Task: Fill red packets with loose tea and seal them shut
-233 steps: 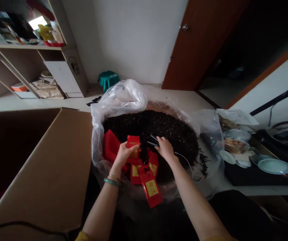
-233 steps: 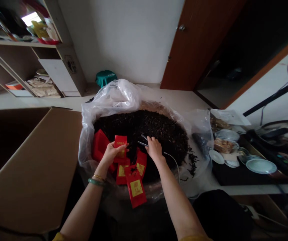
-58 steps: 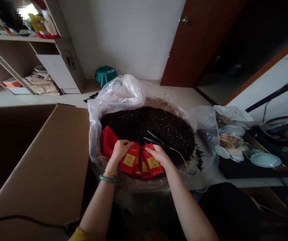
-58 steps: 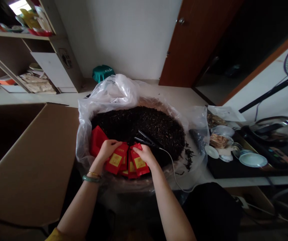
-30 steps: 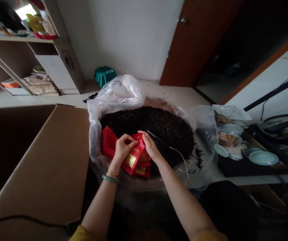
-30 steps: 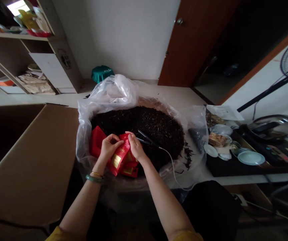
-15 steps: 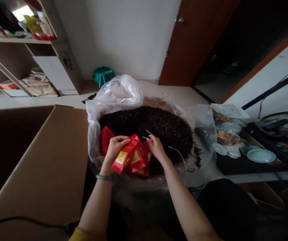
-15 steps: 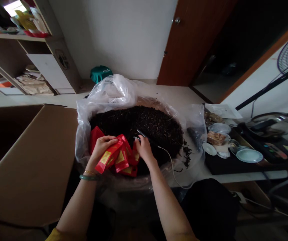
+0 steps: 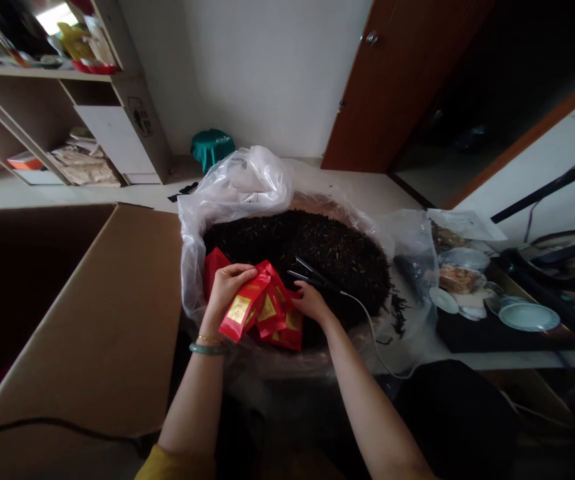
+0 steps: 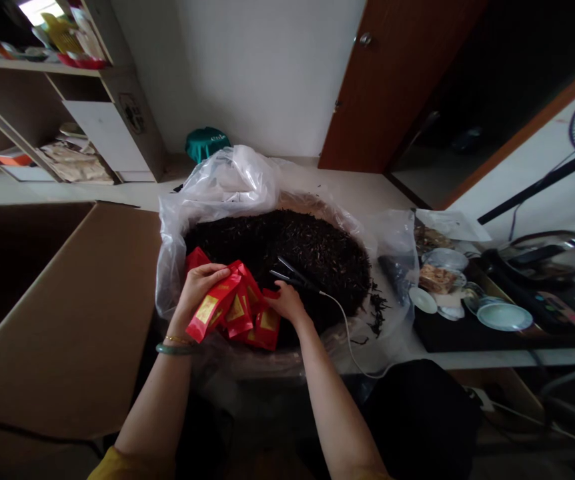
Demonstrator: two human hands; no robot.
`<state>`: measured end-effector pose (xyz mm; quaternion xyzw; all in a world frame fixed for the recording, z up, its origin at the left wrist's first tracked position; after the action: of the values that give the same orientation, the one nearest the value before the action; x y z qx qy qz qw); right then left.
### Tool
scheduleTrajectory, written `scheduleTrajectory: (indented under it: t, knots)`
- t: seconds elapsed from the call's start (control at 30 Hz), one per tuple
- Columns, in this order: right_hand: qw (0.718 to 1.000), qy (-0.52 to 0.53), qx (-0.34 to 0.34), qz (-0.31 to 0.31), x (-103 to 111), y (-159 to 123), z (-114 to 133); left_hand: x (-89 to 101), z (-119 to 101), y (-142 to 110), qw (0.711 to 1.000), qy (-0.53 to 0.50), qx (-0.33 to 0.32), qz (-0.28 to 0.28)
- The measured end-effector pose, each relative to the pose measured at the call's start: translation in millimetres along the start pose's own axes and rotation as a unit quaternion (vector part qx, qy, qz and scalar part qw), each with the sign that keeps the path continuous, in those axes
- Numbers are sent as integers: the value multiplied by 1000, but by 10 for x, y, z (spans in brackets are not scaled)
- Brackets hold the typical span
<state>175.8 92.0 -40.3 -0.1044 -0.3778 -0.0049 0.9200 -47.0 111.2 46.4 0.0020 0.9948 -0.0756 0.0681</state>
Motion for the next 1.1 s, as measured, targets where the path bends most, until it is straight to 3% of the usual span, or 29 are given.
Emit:
scheduleTrajectory:
  t: [0.1, 0.2, 0.3, 0.43, 0.53, 0.6, 0.73, 0.8, 0.93, 1.0, 1.1]
  knots:
    - [989, 145, -18, -3, 103, 7, -25, -27, -5, -23, 1000, 10, 10, 12]
    - [976, 214, 14, 42, 158, 9, 103, -85, -45, -61, 999, 29, 6, 37]
    - [986, 149, 24, 74, 125, -23, 185, -142, -63, -89, 998, 31, 9, 63]
    - [997, 27, -13, 78, 17, -98, 96, -113, -70, -87, 998, 9, 11, 53]
    - [995, 47, -19, 90, 6, -140, 55, -90, -80, -88, 999, -3, 2, 43]
    - [993, 101, 0, 55, 150, -139, 123, -134, -78, -98, 998, -15, -1, 58]
    - [973, 187, 119, -69, 620, -181, 598, -299, -138, -139, 992, -35, -36, 115]
    - [960, 180, 198, -84, 720, -235, 955, -346, -179, -161, 990, -24, -53, 132]
    - [935, 170, 306, -50, 665, -278, 1489, -259, -244, -180, 993, 0, -61, 103]
    - [931, 176, 319, -25, 604, -240, 1574, -188, -283, -183, 994, -1, -66, 85]
    - [929, 171, 327, -24, 607, -183, 1564, -188, -309, -187, 991, -12, -66, 113]
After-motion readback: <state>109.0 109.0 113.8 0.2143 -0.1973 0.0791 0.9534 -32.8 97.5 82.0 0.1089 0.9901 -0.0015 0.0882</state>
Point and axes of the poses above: each hand's wrist, its own y-axis towards the middle knuckle, its own x-axis out of the back of the hand, z = x × y, the point moved 9 cm from there along y, towards the middle knuckle, and after that the axes turned 3 degrees about y, right-handed, at the moved point
